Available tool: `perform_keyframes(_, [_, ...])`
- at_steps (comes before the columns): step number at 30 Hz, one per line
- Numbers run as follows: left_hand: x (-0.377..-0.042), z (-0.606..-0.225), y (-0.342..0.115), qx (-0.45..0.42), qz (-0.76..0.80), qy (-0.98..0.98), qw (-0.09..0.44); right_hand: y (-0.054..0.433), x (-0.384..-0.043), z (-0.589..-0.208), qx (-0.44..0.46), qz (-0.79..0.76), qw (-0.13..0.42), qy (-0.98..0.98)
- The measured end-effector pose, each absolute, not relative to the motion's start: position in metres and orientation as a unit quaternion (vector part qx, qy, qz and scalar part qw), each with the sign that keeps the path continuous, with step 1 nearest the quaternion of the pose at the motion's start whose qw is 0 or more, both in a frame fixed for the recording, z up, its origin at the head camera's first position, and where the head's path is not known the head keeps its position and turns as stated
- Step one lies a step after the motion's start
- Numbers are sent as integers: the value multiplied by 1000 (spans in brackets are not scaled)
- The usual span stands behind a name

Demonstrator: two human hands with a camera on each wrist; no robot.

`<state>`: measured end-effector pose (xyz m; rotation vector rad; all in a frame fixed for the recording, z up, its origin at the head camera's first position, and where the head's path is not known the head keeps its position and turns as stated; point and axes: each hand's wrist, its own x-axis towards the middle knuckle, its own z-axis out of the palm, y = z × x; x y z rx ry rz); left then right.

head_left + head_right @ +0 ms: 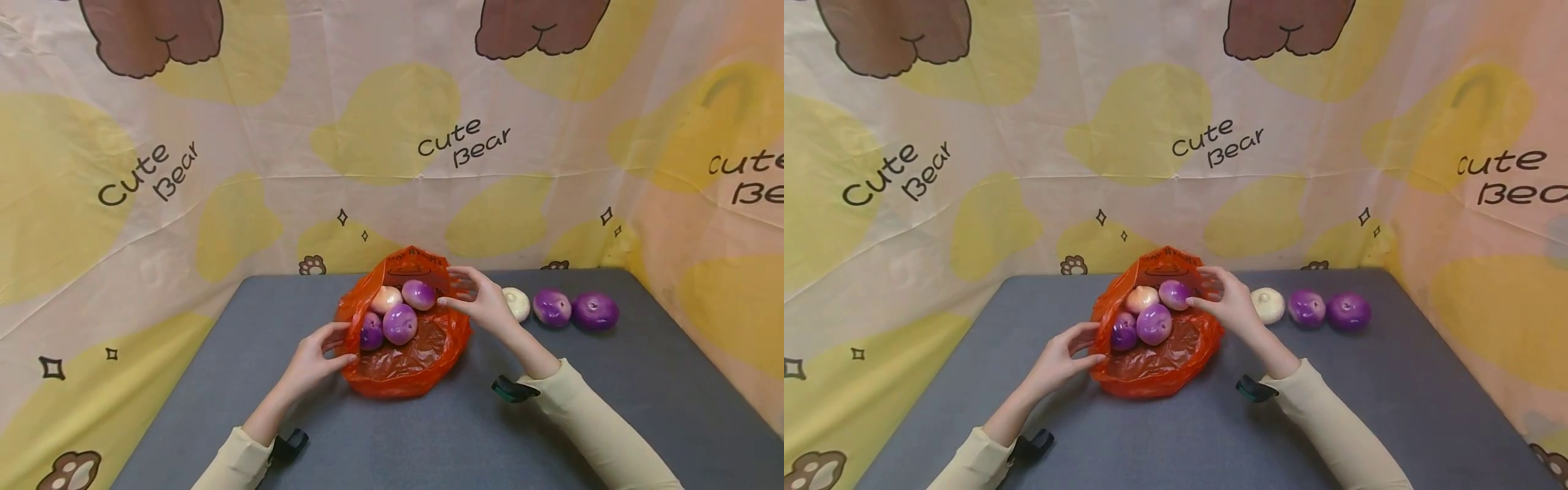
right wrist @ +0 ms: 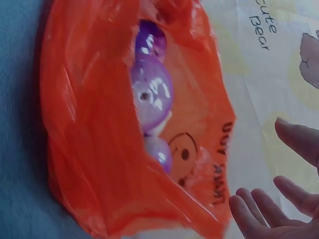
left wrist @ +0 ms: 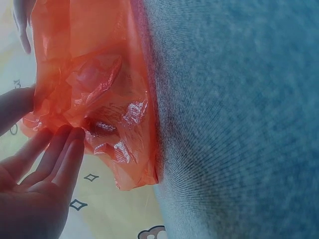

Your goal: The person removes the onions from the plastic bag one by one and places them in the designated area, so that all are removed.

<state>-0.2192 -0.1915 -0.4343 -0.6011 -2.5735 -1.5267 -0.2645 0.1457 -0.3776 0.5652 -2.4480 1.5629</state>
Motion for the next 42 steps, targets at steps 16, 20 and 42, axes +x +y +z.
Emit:
perform_keyframes(16, [-215,-426,-190,-189,-492,-849,36,118,-279,-408,211,558,63,-800])
perform_keyframes(20, [-204,-410,-185,-188,-496,-847,31,113,-282,-418,218,561,52,-797])
perform_keyframes(42, [-200,-406,-183,-191,-507,-840,28,91,-287,-452,221,534,-34,-815])
